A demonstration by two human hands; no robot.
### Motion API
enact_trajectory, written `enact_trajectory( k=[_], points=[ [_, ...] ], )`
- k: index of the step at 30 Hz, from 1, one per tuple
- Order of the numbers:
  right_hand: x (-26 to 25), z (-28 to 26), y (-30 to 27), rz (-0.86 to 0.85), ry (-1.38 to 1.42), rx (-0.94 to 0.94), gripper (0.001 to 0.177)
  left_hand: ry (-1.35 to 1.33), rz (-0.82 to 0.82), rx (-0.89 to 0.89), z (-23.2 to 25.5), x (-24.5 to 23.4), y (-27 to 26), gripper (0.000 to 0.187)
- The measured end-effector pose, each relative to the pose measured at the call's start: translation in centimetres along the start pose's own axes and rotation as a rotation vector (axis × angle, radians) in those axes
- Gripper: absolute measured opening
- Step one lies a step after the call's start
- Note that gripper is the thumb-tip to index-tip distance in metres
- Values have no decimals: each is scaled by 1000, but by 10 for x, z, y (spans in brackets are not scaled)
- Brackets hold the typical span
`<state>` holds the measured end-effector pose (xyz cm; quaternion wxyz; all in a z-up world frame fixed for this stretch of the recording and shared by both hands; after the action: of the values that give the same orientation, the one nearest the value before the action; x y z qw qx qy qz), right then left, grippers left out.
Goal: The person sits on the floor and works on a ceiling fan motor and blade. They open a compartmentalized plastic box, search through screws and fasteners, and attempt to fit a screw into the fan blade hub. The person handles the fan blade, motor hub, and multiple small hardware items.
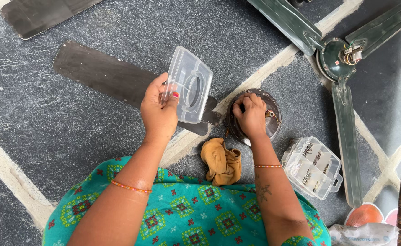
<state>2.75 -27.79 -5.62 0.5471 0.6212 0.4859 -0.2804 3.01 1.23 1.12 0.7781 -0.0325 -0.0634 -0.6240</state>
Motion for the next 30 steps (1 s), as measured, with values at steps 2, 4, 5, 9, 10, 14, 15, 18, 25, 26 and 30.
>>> enact_trajectory(
  k=[2,4,5,9,10,14,15,18,25,26,30],
  points=[
    [-1,1,1,-31,26,29,12,-5,-9,13,1,0,0,49],
    [-1,1,1,-55,29,50,12,-8,-11,12,-1,-1,-1,50],
    [-1,1,3,-67,31,60,12,-10,-10,6,-2,-1,-1,50],
    [-9,-5,5,-135,-5,19,11,-30,-10,49,-3,0,1,49],
    [-11,-8,5,-135,-14,20,11,-28,-7,45,-3,0,1,49],
    [-15,-14,7,-155,-51,17,21,-99,-9,65,-1,-4,-2,49],
    [-14,-13,5,-130,-67,15,20,-135,-26,71,-2,-5,-3,50],
    [-12,-16,6,-45,-80,-13,20,-77,-67,106,-3,-12,-3,48],
    [-50,-36,18,108,318,172,17,-217,-98,71,-8,-19,2,48],
    [-59,-39,17,103,416,249,18,-219,-101,84,-8,-21,2,48],
    [-115,-30,20,140,694,372,20,-258,-122,72,-13,-29,6,51]
  ],
)
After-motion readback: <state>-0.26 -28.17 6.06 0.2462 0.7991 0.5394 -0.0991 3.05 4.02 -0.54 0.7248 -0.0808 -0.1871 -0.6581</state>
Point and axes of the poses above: each hand's wrist, its own y-axis towards the middle knuckle, its own x-axis out of the palm, z = x × y, the point moved 3 cm from there along y, towards the middle knuckle, and after that the axes turned 5 degrees about -y, right-handed, at the moved point
